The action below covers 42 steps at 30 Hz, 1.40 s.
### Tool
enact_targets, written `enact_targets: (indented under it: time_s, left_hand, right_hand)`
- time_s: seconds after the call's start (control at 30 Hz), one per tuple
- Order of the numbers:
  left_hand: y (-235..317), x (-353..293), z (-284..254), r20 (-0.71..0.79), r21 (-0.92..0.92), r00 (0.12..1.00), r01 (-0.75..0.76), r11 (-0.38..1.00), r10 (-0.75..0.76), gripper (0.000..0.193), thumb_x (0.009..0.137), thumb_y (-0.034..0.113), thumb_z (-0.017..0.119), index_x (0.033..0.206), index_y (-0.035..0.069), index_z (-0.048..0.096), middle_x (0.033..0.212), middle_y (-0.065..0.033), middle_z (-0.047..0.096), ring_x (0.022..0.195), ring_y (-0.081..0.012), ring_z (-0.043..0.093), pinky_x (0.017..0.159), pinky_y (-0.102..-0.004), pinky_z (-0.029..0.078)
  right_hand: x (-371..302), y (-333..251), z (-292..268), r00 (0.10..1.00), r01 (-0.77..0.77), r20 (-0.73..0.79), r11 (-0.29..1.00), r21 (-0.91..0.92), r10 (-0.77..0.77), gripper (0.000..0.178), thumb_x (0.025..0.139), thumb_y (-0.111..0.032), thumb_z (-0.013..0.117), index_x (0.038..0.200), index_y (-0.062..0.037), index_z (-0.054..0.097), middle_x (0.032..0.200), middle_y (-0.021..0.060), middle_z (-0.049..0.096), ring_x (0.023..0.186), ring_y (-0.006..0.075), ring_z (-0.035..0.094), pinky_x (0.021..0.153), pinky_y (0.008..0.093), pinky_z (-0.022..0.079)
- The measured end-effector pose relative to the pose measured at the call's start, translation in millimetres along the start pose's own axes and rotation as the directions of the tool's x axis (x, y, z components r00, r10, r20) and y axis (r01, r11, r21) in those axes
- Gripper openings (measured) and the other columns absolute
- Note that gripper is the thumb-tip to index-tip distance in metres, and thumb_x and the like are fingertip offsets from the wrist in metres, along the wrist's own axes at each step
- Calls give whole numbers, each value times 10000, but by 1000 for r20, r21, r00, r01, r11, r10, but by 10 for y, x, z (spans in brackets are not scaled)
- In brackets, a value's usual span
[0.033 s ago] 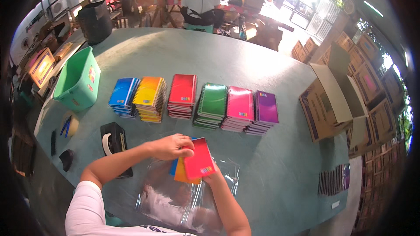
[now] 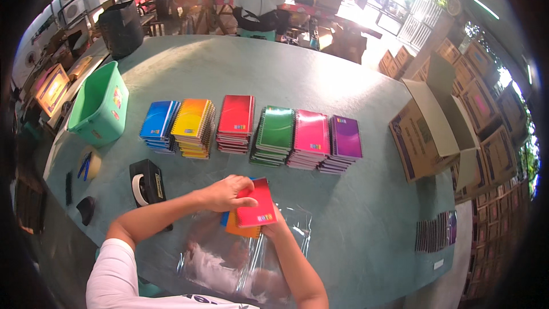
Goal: The person gathers small colorful notebooks from various stacks, aligns them into a single pile, places the pile onto a plastic sheet, and wraps the notebooks by folding and taping the plastic sheet around them.
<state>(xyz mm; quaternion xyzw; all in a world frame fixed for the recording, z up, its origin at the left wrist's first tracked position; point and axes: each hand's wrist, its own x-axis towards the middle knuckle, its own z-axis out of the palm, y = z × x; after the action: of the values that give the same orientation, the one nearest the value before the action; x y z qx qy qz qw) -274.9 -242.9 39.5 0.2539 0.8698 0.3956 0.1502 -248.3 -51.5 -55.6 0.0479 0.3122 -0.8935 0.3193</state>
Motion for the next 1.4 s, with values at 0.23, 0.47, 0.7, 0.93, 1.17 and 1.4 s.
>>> enact_targets:
  time_s: [0.23, 0.47, 0.7, 0.93, 1.17, 1.4]
  left_hand:
    - [-230, 79, 76, -181, -267, 983, -23, 963, -26, 430, 688, 176, 763, 1047, 37, 570, 972, -120, 615, 925, -216, 578, 797, -310, 467]
    - [-116, 182, -277, -288, -699, 940, -76, 711, -183, 102, 854, 7, 562, 936, 5, 622, 851, -39, 642, 792, -88, 590, 722, -251, 486]
    - [-229, 37, -273, -424, 282, 863, -163, 945, 276, 392, 708, 341, 744, 894, 9, 654, 926, -146, 603, 967, -304, 563, 886, -403, 429]
    - [-957, -213, -983, -547, 755, 816, 385, 530, 186, 191, 667, 93, 667, 808, 16, 564, 816, -117, 555, 810, -281, 553, 725, -380, 453]
    - [90, -211, -976, -551, 12, 828, -117, 993, 104, 217, 719, -47, 580, 902, 49, 645, 956, -132, 647, 989, -270, 614, 876, -374, 466]
    - [237, 768, -94, -18, 560, 824, -462, 688, 567, 312, 745, 50, 594, 1056, 56, 619, 1249, -187, 525, 1247, -297, 434, 1027, -427, 349]
  right_hand:
    - [-265, -100, 145, 980, 29, -198, 998, 57, -18, 357, 912, -245, 513, 1207, -44, 505, 1139, 98, 605, 977, 208, 626, 834, 368, 519]
    - [-206, -55, 69, 997, -53, -42, 995, 81, 57, 353, 906, -302, 529, 1116, -20, 560, 1065, 104, 633, 920, 205, 639, 814, 353, 522]
    - [-171, -78, 348, 988, -143, -83, 974, -174, 130, 445, 793, -191, 692, 1159, -21, 505, 1033, 103, 617, 932, 209, 626, 818, 364, 523]
    - [-150, -28, 315, 962, -227, -167, 972, -51, 216, 432, 781, -138, 697, 1151, -4, 519, 1050, 142, 625, 924, 243, 640, 817, 404, 524]
    - [-260, -268, 122, 983, -168, -24, 952, 258, 180, 800, 855, -655, 401, 1271, 26, 449, 1209, 201, 556, 1059, 303, 575, 957, 435, 426]
    - [-617, -377, -175, 995, -86, -32, 982, 169, 93, 430, 773, -77, 595, 1175, 52, 510, 1093, 182, 612, 960, 285, 630, 863, 396, 502]
